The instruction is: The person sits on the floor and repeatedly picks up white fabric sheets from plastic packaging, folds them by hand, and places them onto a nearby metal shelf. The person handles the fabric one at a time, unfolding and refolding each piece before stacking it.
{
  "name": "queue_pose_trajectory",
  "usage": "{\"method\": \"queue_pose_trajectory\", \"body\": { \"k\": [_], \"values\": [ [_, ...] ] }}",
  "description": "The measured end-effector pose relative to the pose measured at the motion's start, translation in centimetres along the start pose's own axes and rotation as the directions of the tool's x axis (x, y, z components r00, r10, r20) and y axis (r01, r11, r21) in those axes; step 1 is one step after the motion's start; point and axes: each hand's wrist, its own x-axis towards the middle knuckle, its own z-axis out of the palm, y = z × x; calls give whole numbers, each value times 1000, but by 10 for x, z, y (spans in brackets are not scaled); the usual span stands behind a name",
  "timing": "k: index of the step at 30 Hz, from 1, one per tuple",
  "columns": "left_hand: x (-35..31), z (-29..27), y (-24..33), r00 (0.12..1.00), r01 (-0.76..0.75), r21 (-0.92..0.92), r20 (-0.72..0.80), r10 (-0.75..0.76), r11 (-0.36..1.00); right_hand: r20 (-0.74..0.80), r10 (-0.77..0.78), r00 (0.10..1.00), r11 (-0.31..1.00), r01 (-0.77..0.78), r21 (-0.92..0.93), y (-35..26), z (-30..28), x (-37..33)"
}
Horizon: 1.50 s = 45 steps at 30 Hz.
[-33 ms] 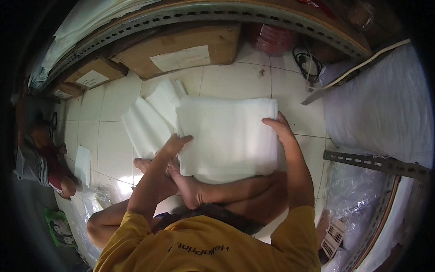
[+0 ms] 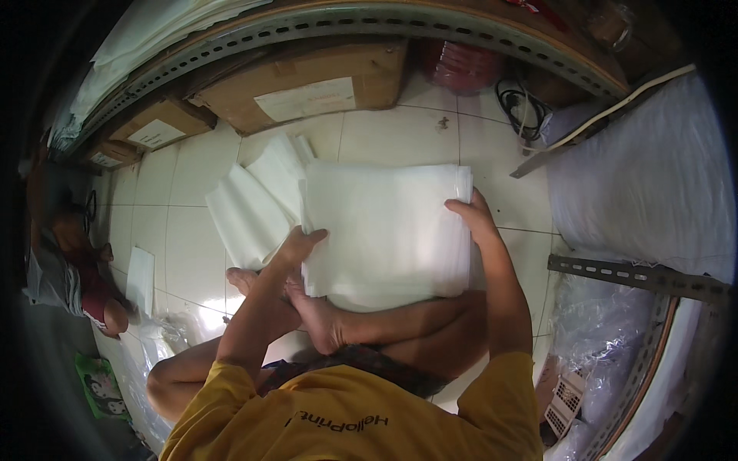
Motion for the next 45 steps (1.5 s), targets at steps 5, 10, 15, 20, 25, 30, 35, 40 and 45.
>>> {"method": "queue_pose_trajectory", "body": {
  "k": [5,10,15,20,25,30,35,40,45],
  "values": [
    [-69,23,39,941,-262,-119,-252,227,958,-290,-367,884,930,361,-75,-68,25,-83],
    [-72,34,38,822,-499,-72,-355,445,864,-291,-603,743,790,608,-84,-75,27,-126],
    [-56,46,27,878,-432,-131,-288,383,892,-341,-601,723,782,619,-67,-42,45,-107],
    [-31,54,8,765,-602,-133,-379,521,787,-423,-610,670,785,585,-205,-27,41,-82],
    [-40,68,39,587,-725,-28,-546,598,688,-602,-496,626,855,474,-211,-48,54,-101],
    [-53,70,31,719,-643,-36,-372,587,765,-389,-648,655,745,650,-147,-46,48,-123],
    [-64,68,25,850,-479,216,-127,511,851,-336,-654,678,743,658,-119,-22,40,-114],
    [-41,77,19,677,-641,143,-357,644,754,-468,-559,685,827,501,-254,-20,45,-93],
    [-59,85,44,616,-659,115,-486,620,744,-583,-546,602,812,552,-191,-41,54,-115]
  ]
}}
